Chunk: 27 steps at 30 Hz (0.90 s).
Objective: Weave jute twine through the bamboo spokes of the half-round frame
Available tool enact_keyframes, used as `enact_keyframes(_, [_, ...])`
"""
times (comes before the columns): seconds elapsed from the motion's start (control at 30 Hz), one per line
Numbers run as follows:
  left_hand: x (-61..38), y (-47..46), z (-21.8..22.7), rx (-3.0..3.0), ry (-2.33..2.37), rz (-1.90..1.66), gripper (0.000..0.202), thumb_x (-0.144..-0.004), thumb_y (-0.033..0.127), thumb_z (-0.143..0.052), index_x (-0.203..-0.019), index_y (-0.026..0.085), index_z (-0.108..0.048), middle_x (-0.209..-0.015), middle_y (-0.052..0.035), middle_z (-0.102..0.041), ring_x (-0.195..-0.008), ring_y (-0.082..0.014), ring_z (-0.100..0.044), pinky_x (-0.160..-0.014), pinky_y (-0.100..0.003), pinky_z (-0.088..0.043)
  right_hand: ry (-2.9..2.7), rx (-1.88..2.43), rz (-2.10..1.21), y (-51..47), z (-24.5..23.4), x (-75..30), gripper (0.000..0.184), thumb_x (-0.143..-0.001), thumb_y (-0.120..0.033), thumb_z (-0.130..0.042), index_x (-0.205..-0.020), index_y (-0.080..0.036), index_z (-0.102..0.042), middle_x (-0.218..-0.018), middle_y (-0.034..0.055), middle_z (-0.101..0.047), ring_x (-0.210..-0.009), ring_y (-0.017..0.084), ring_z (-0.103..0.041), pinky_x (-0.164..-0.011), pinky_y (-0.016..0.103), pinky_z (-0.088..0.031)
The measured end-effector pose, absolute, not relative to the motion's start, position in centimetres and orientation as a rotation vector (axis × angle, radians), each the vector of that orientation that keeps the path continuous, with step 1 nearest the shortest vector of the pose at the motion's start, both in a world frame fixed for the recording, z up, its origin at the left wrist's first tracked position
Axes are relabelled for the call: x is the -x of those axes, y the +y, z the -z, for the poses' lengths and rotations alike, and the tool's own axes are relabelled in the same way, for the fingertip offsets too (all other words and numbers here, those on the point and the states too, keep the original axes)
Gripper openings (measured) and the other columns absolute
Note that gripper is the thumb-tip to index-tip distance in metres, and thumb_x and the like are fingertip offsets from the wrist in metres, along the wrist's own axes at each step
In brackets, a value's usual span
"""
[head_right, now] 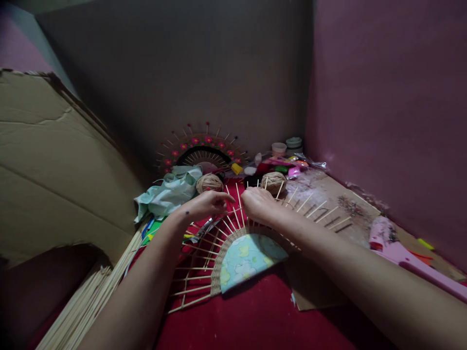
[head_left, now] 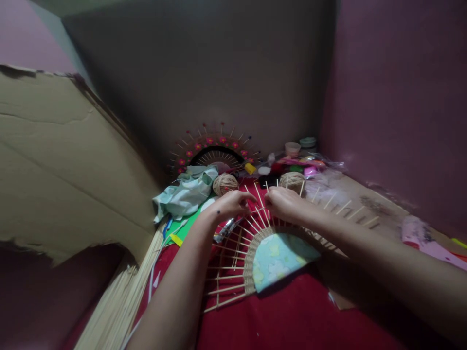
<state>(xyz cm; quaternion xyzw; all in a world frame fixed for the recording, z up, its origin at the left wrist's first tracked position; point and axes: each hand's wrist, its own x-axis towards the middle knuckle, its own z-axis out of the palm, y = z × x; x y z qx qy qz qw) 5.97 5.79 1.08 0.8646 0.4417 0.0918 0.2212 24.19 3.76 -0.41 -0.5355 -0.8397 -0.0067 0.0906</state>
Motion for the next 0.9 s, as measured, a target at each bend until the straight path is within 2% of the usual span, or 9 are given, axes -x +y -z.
enact_keyframes(0.17, [-5.6,5.9,-0.9,-2.346,1.168,-0.245,0.037,-0.07,0.019,-0.053,-0.105,0.021,-0.063,-0.064,0.0019,-0.056,-0.058,-0.011,-0.049,-0.054,-0.021,-0.036,-2.491,1.586,0.013,3.7,0.5,-24.2,0.02,-0.078,-0.019,-0.048,-0.08,-0.017,-0.067,-0.091,0.0116,-0.065,-0.086,0.022,-0.06,-0.064,0.026,-0.041])
enact_keyframes(0.33, [-5.4,6.1,-1.0,-2.144,1.154,-0.324,0.036,-0.075,0.026,-0.051,-0.109,0.018,-0.06,-0.067,-0.0004,-0.059,-0.055,-0.0108,-0.053,-0.05,-0.02,-0.038,-2.486,1.579,0.007,3.7,0.5,-24.3,0.019,-0.078,-0.02,-0.049,-0.078,-0.016,-0.067,-0.09,0.0118,-0.065,-0.083,0.022,-0.06,-0.064,0.026,-0.04])
enact_keyframes(0.47, [-6.0,6.0,-2.0,-2.149,1.384,-0.679,0.026,-0.076,0.026,-0.049,-0.092,0.013,-0.064,-0.06,-0.0004,-0.056,-0.048,-0.009,-0.048,-0.049,-0.021,-0.038,-2.476,1.565,-0.012,3.7,0.7,-24.5,0.019,-0.078,-0.02,-0.048,-0.078,-0.016,-0.067,-0.089,0.0117,-0.064,-0.081,0.022,-0.059,-0.061,0.026,-0.038])
enact_keyframes(0.53, [-6.3,5.8,-2.7,-2.197,1.495,-0.868,0.022,-0.076,0.025,-0.048,-0.082,0.013,-0.065,-0.06,-0.0009,-0.057,-0.05,-0.0095,-0.049,-0.052,-0.021,-0.038,-2.472,1.549,-0.03,3.8,0.7,-24.6,0.019,-0.077,-0.019,-0.049,-0.079,-0.017,-0.067,-0.09,0.0106,-0.063,-0.081,0.02,-0.059,-0.061,0.025,-0.038])
enact_keyframes(0.67, [-6.7,5.1,-3.7,-2.245,1.644,-1.105,0.024,-0.078,0.028,-0.044,-0.075,0.015,-0.064,-0.058,-0.0003,-0.059,-0.055,-0.0113,-0.051,-0.057,-0.022,-0.038,-2.461,1.496,-0.06,3.9,0.8,-25.3,0.019,-0.075,-0.016,-0.05,-0.084,-0.02,-0.066,-0.088,0.0067,-0.061,-0.081,0.017,-0.056,-0.062,0.023,-0.036])
enact_keyframes(0.8, [-7.0,4.6,-4.0,-2.291,1.675,-1.086,0.032,-0.08,0.038,-0.044,-0.065,0.015,-0.061,-0.05,0.0006,-0.053,-0.051,-0.011,-0.046,-0.053,-0.022,-0.034,-2.366,1.447,-0.107,3.6,0.8,-26.5,0.017,-0.074,-0.016,-0.051,-0.081,-0.019,-0.065,-0.084,0.0061,-0.058,-0.077,0.016,-0.054,-0.062,0.024,-0.035])
enact_keyframes(0.9, [-7.2,4.6,-3.8,-2.29,1.653,-1.003,0.027,-0.078,0.034,-0.047,-0.066,0.015,-0.061,-0.051,0.0003,-0.054,-0.05,-0.0109,-0.047,-0.052,-0.022,-0.035,-2.318,1.416,-0.12,3.0,0.5,-27.7,0.018,-0.073,-0.014,-0.049,-0.082,-0.018,-0.065,-0.086,0.0064,-0.057,-0.076,0.016,-0.053,-0.064,0.024,-0.035])
